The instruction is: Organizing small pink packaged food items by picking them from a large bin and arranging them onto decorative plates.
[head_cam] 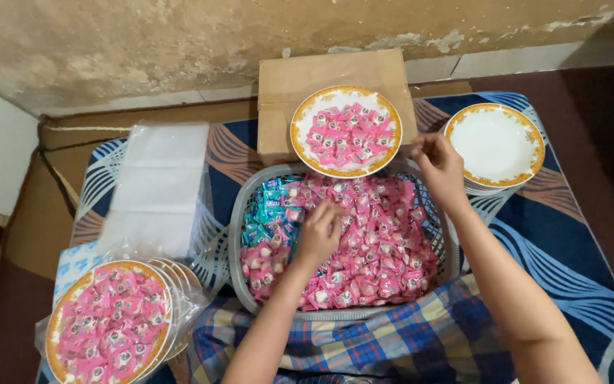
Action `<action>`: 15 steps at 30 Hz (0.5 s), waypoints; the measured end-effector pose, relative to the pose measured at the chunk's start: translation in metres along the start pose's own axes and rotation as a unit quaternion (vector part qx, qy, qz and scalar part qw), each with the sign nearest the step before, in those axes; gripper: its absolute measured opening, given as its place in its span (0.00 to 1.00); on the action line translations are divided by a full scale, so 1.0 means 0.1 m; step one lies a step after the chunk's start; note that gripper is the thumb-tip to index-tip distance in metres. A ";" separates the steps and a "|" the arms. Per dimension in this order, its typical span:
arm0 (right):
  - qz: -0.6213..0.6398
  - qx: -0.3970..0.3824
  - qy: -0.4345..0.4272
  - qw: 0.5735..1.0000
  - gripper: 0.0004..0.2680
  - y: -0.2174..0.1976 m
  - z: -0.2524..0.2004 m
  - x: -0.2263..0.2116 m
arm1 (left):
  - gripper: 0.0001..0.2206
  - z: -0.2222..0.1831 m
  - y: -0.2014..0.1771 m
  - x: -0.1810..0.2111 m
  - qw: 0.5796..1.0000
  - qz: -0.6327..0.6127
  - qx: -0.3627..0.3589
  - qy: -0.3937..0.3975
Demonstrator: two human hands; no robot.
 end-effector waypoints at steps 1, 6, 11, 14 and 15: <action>-0.002 0.002 -0.002 1.000 0.07 -0.06 -0.12 0.12 | 0.09 -0.03 -0.08 0.16 1.000 -0.001 0.001 0.003; -0.156 -0.128 0.087 0.976 0.11 0.16 -0.68 0.62 | 0.28 -0.50 0.72 -0.03 0.905 0.152 -0.378 -0.121; -0.273 -0.325 0.224 0.877 0.23 0.66 -1.19 0.68 | 0.23 -0.52 0.81 0.02 0.928 0.154 -0.328 -0.089; -0.315 -0.361 0.224 0.849 0.24 0.87 -1.39 0.84 | 0.18 -0.52 0.81 -0.02 0.952 0.122 -0.275 -0.062; -0.347 -0.364 0.206 0.840 0.20 0.92 -1.44 0.97 | 0.16 -0.51 0.76 -0.03 0.967 0.103 -0.229 -0.050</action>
Point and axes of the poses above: each hand's wrist, its own z-axis towards the middle knuckle, its own y-axis out of the palm, x = y × z, the point moved 9 cm from there along z, towards the middle knuckle, and after that the axes turned 9 degrees about -x, right-handed, at the moved point
